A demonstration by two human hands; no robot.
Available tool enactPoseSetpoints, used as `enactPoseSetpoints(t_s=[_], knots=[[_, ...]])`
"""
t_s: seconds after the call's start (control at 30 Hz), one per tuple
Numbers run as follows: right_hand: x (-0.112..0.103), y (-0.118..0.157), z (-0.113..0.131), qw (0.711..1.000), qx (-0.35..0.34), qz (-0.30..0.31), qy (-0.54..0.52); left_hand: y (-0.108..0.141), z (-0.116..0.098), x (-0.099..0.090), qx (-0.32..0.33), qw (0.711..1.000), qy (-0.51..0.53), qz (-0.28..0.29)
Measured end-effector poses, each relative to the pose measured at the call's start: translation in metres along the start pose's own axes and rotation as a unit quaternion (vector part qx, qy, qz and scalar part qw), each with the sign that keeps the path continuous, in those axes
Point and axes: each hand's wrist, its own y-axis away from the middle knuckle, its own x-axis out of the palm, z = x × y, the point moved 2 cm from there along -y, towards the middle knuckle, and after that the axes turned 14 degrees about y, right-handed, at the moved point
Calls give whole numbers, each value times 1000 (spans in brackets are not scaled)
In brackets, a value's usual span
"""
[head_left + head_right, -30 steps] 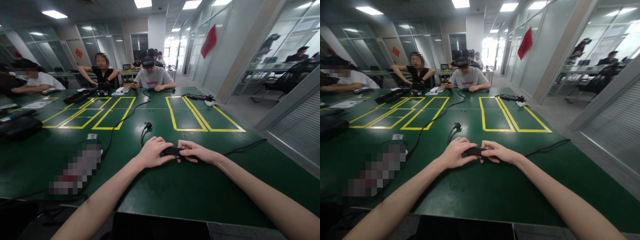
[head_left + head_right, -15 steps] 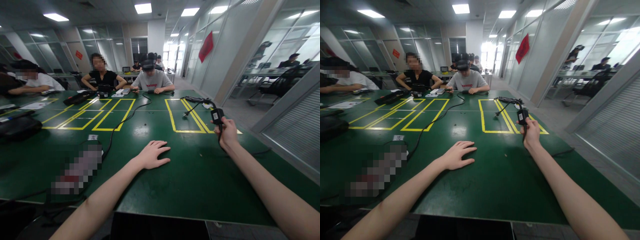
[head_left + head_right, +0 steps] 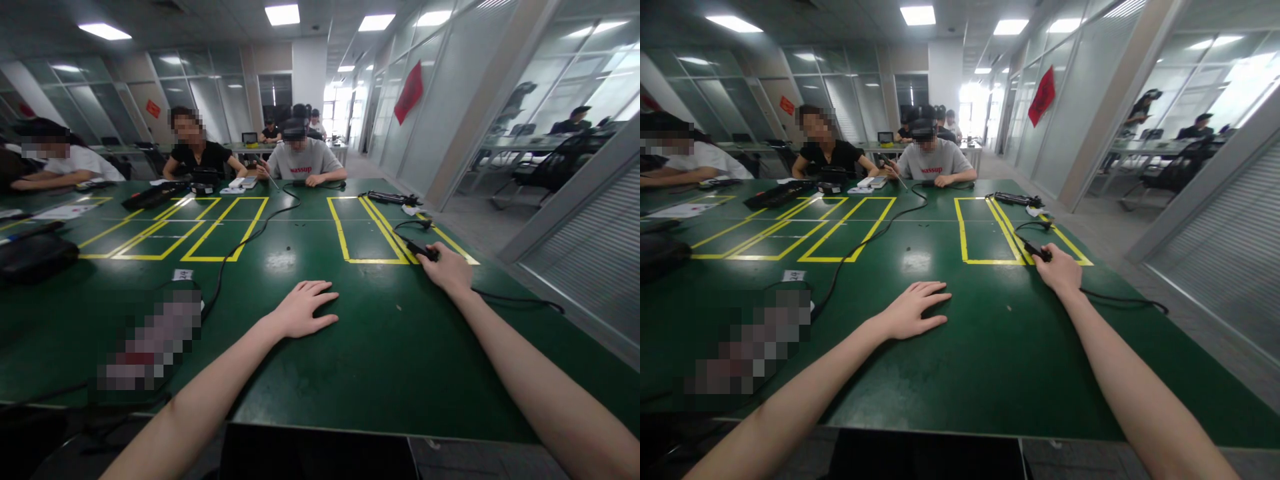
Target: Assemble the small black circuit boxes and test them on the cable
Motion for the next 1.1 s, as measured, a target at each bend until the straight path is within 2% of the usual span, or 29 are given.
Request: enactPoseSetpoints(t_s=[0.1, 0.17, 0.37, 0.43, 0.53, 0.8, 1.0, 1.1], knots=[[5, -5, -10, 999, 41, -6, -15, 1, 1, 1, 4, 1000, 5, -7], [10, -7, -16, 999, 41, 8, -21, 1, 1, 1, 9, 1000, 7, -10], [20, -13, -22, 992, -50, 13, -119, 1, -2, 1, 1, 1000, 5, -13], [22, -14, -22, 985, -55, 17, -160, 1, -2, 0, -3, 1000, 3, -9], [25, -16, -22, 982, -20, 10, -188, 1, -3, 0, -4, 1000, 2, -7], [29, -23, -26, 981, 79, -19, -175, 1, -1, 1, 0, 1000, 0, -6], [29, -25, -34, 979, 100, 1, -177, 1, -1, 1, -3, 1000, 0, -5], [25, -21, -32, 984, 61, -21, -166, 1, -1, 1, 0, 1000, 4, -5]])
